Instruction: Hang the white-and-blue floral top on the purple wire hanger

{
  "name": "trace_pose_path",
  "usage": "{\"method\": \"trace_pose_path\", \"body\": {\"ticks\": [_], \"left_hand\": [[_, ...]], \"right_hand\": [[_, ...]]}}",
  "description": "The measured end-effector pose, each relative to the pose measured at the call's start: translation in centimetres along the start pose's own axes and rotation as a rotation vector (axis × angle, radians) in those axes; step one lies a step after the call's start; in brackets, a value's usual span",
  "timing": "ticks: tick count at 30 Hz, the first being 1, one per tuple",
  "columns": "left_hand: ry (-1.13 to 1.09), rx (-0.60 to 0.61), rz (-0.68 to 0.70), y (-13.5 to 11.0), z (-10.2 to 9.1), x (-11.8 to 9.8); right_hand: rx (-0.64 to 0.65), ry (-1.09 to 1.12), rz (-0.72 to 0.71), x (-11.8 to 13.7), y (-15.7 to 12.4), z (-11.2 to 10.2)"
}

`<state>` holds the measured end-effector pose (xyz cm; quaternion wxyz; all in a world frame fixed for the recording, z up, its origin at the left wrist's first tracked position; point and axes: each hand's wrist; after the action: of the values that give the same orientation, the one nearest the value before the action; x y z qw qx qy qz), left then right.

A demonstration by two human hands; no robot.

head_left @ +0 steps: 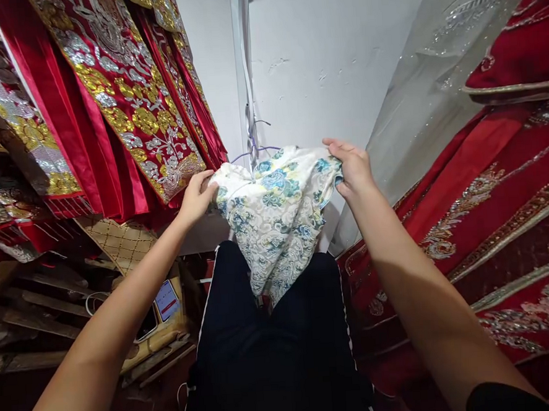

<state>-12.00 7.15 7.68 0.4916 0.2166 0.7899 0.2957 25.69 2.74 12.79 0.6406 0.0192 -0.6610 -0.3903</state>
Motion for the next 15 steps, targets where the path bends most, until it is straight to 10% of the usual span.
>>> {"method": "trace_pose_path", "body": {"ticks": [7,15], "left_hand": [[0.015,-0.001,-0.044,-0.6,1.4,-0.9],[-0.514,0.196,-0.463,-0.4,2.7,-2.9]], "right_hand": [[0.256,0.047,-0.02,0.7,-4.8,3.7],[0.288,0.244,0.075,0.3,-4.8,6.1]]}}
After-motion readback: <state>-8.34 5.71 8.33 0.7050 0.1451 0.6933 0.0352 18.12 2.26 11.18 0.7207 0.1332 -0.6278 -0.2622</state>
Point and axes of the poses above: each hand's wrist, its own y-axis towards the middle knuckle, its own z-axis out of the palm, x = y × z, and after that the axes turned 7 degrees about -x, right-handed
